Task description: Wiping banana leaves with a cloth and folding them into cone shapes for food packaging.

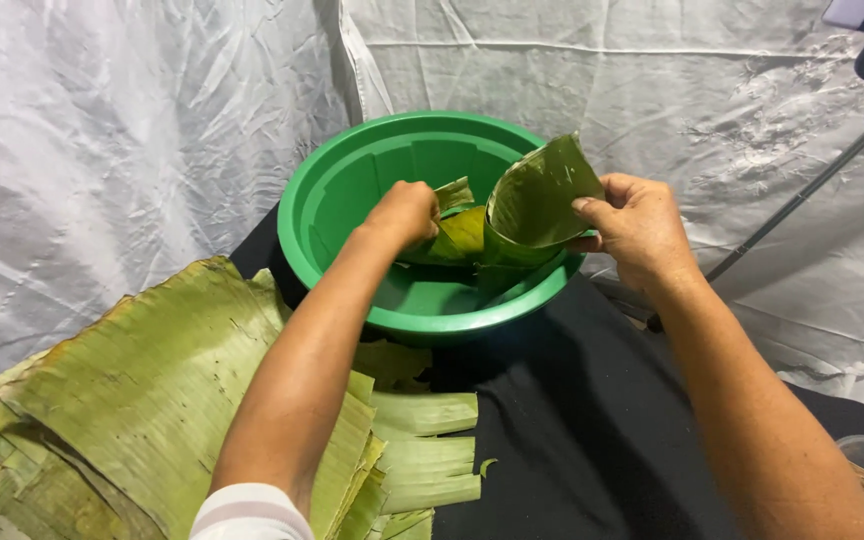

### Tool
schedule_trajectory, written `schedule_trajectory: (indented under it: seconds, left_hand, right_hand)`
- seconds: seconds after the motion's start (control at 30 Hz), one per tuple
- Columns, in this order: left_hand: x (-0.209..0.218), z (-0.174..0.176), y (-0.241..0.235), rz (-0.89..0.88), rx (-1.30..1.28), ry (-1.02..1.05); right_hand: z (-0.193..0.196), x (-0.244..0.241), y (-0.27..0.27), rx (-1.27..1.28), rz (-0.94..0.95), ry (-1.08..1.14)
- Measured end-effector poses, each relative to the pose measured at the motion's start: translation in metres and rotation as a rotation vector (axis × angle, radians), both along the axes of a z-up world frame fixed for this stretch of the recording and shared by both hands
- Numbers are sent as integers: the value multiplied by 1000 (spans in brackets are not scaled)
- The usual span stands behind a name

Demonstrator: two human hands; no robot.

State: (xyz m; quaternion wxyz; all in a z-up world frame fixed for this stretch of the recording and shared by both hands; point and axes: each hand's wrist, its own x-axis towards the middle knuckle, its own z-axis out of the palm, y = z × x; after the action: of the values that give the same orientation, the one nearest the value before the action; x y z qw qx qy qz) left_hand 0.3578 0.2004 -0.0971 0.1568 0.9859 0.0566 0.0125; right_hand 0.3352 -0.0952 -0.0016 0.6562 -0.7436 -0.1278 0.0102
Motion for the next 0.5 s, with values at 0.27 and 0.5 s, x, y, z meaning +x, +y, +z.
schedule_trajectory:
  seconds: [0.27,0.5]
  left_hand:
    - [-55,59,-1,-123,-287,149]
    - [3,14,13,-35,-10,552]
  right_hand:
    - [-1,-7,6,-42,5,-10]
    - [0,3,-4,-33,1,38]
